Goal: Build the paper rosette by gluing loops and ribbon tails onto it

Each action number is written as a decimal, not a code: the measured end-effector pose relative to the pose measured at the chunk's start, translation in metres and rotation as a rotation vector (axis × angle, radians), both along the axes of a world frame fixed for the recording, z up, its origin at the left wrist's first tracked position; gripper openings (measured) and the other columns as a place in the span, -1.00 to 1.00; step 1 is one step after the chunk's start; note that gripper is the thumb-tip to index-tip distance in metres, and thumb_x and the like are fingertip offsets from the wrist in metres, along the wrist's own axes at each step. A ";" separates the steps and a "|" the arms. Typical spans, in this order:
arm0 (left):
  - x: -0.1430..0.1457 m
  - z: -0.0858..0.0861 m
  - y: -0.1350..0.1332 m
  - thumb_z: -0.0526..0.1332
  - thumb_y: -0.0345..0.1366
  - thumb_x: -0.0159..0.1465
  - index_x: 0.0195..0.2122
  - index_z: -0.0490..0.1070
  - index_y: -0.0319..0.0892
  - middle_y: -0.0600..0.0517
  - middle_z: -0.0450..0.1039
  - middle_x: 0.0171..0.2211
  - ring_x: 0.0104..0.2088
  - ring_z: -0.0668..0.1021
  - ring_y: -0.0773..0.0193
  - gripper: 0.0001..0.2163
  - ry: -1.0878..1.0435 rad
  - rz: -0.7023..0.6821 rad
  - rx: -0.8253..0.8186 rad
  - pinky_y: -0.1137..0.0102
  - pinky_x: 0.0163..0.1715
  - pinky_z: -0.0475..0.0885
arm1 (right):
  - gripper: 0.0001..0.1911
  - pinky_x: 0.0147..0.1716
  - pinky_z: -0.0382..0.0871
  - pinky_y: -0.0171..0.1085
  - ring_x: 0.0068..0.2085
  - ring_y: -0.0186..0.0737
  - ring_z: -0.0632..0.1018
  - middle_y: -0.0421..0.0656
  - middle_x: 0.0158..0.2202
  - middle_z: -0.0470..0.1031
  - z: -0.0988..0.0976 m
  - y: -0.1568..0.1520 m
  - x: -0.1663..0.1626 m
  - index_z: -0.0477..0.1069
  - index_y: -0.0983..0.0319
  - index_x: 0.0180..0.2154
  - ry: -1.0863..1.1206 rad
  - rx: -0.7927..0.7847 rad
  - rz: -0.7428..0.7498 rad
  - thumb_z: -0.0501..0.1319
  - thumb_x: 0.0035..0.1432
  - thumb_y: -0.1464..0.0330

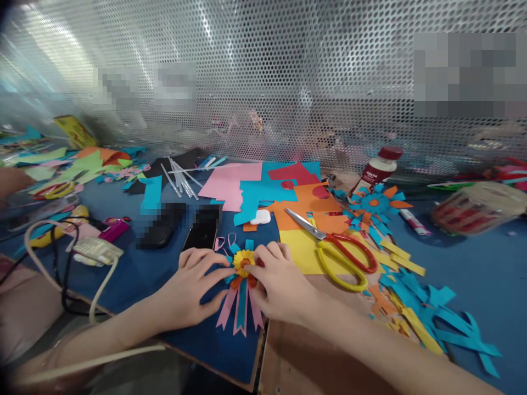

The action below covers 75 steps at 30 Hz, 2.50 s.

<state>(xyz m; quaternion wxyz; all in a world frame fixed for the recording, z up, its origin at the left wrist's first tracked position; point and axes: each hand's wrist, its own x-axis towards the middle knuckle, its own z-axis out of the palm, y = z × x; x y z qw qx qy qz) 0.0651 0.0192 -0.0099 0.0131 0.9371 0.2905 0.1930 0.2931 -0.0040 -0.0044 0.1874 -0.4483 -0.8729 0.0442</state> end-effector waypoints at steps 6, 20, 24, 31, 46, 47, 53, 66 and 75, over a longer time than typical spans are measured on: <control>0.003 -0.003 0.004 0.10 -0.20 0.28 0.01 0.35 -0.15 -0.12 0.35 -0.03 -0.04 0.32 0.03 -0.70 0.034 0.001 0.022 0.09 -0.08 0.17 | -0.82 -0.14 0.15 -0.07 -0.20 -0.11 0.27 -0.07 -0.29 0.33 -0.001 0.000 -0.006 0.49 0.24 -0.31 -0.047 0.036 0.043 0.14 0.04 0.39; -0.003 -0.006 -0.002 0.11 -0.19 0.27 0.10 0.28 -0.14 -0.12 0.33 0.05 0.02 0.30 0.01 -0.62 0.006 0.023 0.012 0.08 -0.02 0.16 | -0.86 -0.12 0.18 -0.08 -0.13 -0.11 0.32 -0.08 -0.20 0.36 0.002 0.003 -0.012 0.48 0.23 -0.33 -0.035 0.026 -0.011 0.19 0.02 0.36; -0.010 -0.006 0.000 0.14 -0.19 0.25 0.11 0.27 -0.12 -0.11 0.31 0.08 0.06 0.27 0.01 -0.60 0.006 0.047 -0.002 0.06 0.03 0.11 | -0.88 -0.16 0.18 -0.10 -0.14 -0.12 0.32 -0.09 -0.20 0.37 -0.003 0.006 -0.016 0.48 0.22 -0.31 -0.045 0.091 -0.038 0.21 0.06 0.37; -0.016 -0.007 -0.007 0.14 -0.24 0.25 0.02 0.34 -0.11 -0.08 0.35 0.02 0.03 0.29 0.06 -0.70 -0.050 -0.006 -0.011 0.10 0.03 0.10 | -0.84 -0.21 0.15 -0.10 -0.13 -0.10 0.33 -0.14 -0.19 0.43 -0.006 0.007 -0.022 0.52 0.17 -0.42 -0.027 0.165 -0.078 0.18 0.13 0.45; -0.002 -0.001 0.015 0.25 -0.28 0.20 0.16 0.08 -0.10 -0.14 0.26 0.06 -0.01 0.42 0.15 -0.47 -0.816 0.170 -0.723 0.23 -0.09 0.37 | -0.87 -0.17 0.24 -0.18 -0.16 -0.12 0.44 -0.17 -0.33 0.48 0.043 0.042 0.009 0.48 0.19 -0.52 1.106 -0.685 -0.362 0.32 -0.10 0.27; 0.001 0.000 0.019 0.30 -0.26 0.16 0.20 0.01 -0.07 -0.15 0.23 0.11 0.01 0.41 0.15 -0.37 -0.896 0.166 -0.845 0.22 -0.07 0.37 | -0.85 -0.23 0.26 -0.20 -0.19 -0.14 0.45 -0.17 -0.34 0.47 0.044 0.042 0.007 0.45 0.19 -0.51 1.151 -0.719 -0.368 0.32 -0.11 0.25; 0.023 0.014 0.027 0.35 -0.27 0.12 0.08 0.23 -0.16 -0.05 0.42 -0.17 -0.19 0.50 0.25 -0.48 -1.183 0.109 -1.329 0.35 -0.23 0.42 | -0.85 -0.44 0.27 -0.25 -0.40 -0.25 0.43 -0.20 -0.35 0.46 0.041 0.030 -0.006 0.37 0.17 -0.41 1.273 -0.887 -0.376 0.23 -0.08 0.26; 0.022 0.021 0.019 0.36 -0.30 0.10 0.06 0.28 -0.18 0.01 0.43 -0.27 -0.22 0.49 0.27 -0.50 -1.162 0.129 -1.137 0.35 -0.19 0.38 | -0.73 -0.10 0.28 -0.22 -0.15 -0.19 0.49 -0.16 -0.25 0.54 0.029 0.021 -0.022 0.53 0.22 -0.34 1.315 -0.852 -0.292 0.41 -0.14 0.25; 0.024 0.023 0.018 0.32 -0.29 0.13 0.09 0.22 -0.19 -0.07 0.44 -0.14 -0.15 0.49 0.23 -0.49 -1.080 0.138 -1.091 0.34 -0.16 0.40 | -0.74 -0.23 0.33 -0.20 -0.25 -0.19 0.50 -0.14 -0.31 0.52 0.023 0.025 -0.026 0.50 0.22 -0.39 1.338 -0.767 -0.316 0.37 -0.10 0.19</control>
